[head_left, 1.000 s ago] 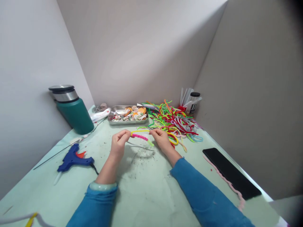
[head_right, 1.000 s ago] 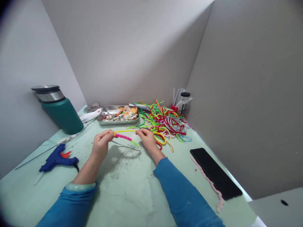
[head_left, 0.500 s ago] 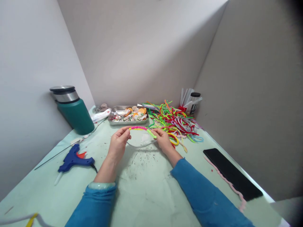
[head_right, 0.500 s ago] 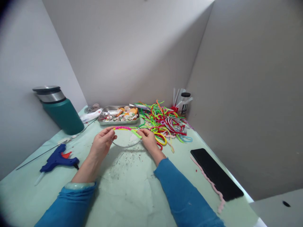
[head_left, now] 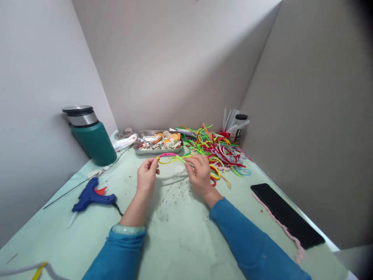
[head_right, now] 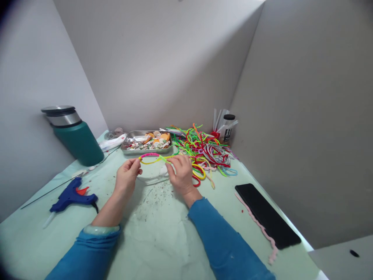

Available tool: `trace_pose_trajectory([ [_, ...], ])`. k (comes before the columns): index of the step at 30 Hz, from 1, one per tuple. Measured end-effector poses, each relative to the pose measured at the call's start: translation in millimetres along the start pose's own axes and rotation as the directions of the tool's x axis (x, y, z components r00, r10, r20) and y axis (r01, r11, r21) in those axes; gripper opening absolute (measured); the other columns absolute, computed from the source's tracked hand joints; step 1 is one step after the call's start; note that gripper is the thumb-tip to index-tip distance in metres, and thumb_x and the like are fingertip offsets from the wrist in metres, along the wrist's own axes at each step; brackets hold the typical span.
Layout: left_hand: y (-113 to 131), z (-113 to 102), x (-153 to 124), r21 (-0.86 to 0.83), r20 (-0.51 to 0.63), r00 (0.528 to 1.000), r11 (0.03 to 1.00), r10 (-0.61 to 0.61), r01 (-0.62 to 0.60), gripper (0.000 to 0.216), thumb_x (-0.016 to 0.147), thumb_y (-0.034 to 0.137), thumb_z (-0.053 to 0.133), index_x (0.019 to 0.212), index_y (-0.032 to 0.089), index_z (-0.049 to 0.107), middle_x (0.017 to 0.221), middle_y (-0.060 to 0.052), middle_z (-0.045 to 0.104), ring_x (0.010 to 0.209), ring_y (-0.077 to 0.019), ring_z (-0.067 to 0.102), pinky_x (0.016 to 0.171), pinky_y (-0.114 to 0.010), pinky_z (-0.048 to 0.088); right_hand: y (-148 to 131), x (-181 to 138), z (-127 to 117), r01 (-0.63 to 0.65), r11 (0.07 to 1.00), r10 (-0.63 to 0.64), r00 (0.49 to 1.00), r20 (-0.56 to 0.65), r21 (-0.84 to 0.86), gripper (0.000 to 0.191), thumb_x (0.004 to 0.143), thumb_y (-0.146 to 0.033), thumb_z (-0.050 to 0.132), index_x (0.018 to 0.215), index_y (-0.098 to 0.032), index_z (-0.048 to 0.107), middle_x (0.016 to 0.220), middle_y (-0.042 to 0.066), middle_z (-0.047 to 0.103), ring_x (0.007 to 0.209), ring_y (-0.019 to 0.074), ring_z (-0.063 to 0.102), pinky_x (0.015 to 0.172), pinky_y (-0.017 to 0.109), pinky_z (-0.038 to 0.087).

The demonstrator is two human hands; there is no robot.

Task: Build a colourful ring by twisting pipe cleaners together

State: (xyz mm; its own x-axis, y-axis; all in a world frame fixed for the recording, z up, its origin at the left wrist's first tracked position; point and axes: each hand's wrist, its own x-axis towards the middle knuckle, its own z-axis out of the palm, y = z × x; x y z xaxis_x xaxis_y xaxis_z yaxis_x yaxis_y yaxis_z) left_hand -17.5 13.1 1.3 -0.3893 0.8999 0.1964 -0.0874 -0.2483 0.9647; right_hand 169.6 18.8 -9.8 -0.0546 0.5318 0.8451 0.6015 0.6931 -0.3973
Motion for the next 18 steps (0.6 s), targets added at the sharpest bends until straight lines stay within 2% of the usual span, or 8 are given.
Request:
trace_pose_trajectory([
  [3, 3.7, 1.5, -1.9, 0.022, -0.063, 0.997, 0.999, 0.051, -0.049, 0.032, 0.068, 0.042, 0.064, 0.08, 0.014, 0.058, 0.063, 0.005, 0.051, 0.047, -0.0043, 0.044, 0.047, -0.018, 0.033, -12.1, -4.1, 3.0, 0.087, 0.995, -0.091, 0.991, 0.103, 0.037, 0.013, 0.085, -0.024, 0.052, 0.091, -0.02, 0.063, 0.09, 0.007, 0.061, 0.088, 0.0206, 0.053, 0.081, 0.037, 0.041],
  [5, 5.1, 3.1, -3.8, 0.007, -0.057, 0.996, 0.998, 0.063, -0.062, 0.031, 0.069, 0.041, 0.064, 0.08, 0.013, 0.058, 0.066, 0.004, 0.053, 0.048, -0.0042, 0.044, 0.048, -0.018, 0.034, -16.8, -6.1, 5.8, 0.109, 0.99, -0.125, 0.973, 0.195, 0.091, 0.014, 0.086, -0.022, 0.05, 0.092, -0.02, 0.063, 0.09, 0.007, 0.06, 0.088, 0.0198, 0.053, 0.079, 0.036, 0.042],
  [9, 4.9, 8.0, -10.0, -0.023, 0.115, 0.992, 0.999, 0.041, -0.039, 0.03, 0.07, 0.04, 0.064, 0.082, 0.013, 0.058, 0.069, 0.002, 0.057, 0.05, -0.0053, 0.046, 0.05, -0.019, 0.037, -19.3, -8.0, 11.1, 0.064, 0.989, -0.101, 0.953, 0.285, 0.135, 0.023, 0.088, -0.023, 0.048, 0.108, -0.018, 0.056, 0.102, 0.009, 0.059, 0.093, 0.0202, 0.054, 0.082, 0.035, 0.043],
  [13, 7.4, 12.4, -17.3, -0.011, 0.275, 0.962, 1.0, -0.004, 0.007, 0.028, 0.071, 0.039, 0.063, 0.082, 0.014, 0.058, 0.068, 0.002, 0.058, 0.051, -0.0058, 0.046, 0.05, -0.02, 0.037, -18.0, -10.2, 15.6, 0.02, 0.995, -0.054, 0.935, 0.35, 0.102, 0.031, 0.087, -0.025, 0.048, 0.117, -0.016, 0.051, 0.093, 0.009, 0.061, 0.085, 0.0208, 0.055, 0.077, 0.036, 0.045],
  [15, 10.2, 13.4, -20.0, -0.013, 0.324, 0.946, 1.0, -0.022, 0.028, 0.028, 0.071, 0.039, 0.064, 0.082, 0.014, 0.058, 0.066, 0.002, 0.057, 0.05, -0.0059, 0.045, 0.049, -0.019, 0.035, -16.5, -11.7, 17.8, 0.013, 0.995, -0.049, 0.928, 0.368, 0.1, 0.03, 0.086, -0.025, 0.049, 0.115, -0.016, 0.052, 0.091, 0.009, 0.061, 0.084, 0.0209, 0.056, 0.076, 0.036, 0.045],
  [18, 14.3, 14.0, -22.8, -0.004, 0.398, 0.917, 0.999, -0.032, 0.036, 0.028, 0.071, 0.038, 0.064, 0.082, 0.013, 0.06, 0.057, 0.004, 0.052, 0.048, -0.0062, 0.042, 0.047, -0.019, 0.033, -13.4, -13.5, 20.9, 0.002, 0.993, -0.046, 0.932, 0.359, 0.122, 0.018, 0.086, -0.024, 0.049, 0.1, -0.018, 0.059, 0.093, 0.009, 0.062, 0.087, 0.0203, 0.056, 0.078, 0.035, 0.045],
])
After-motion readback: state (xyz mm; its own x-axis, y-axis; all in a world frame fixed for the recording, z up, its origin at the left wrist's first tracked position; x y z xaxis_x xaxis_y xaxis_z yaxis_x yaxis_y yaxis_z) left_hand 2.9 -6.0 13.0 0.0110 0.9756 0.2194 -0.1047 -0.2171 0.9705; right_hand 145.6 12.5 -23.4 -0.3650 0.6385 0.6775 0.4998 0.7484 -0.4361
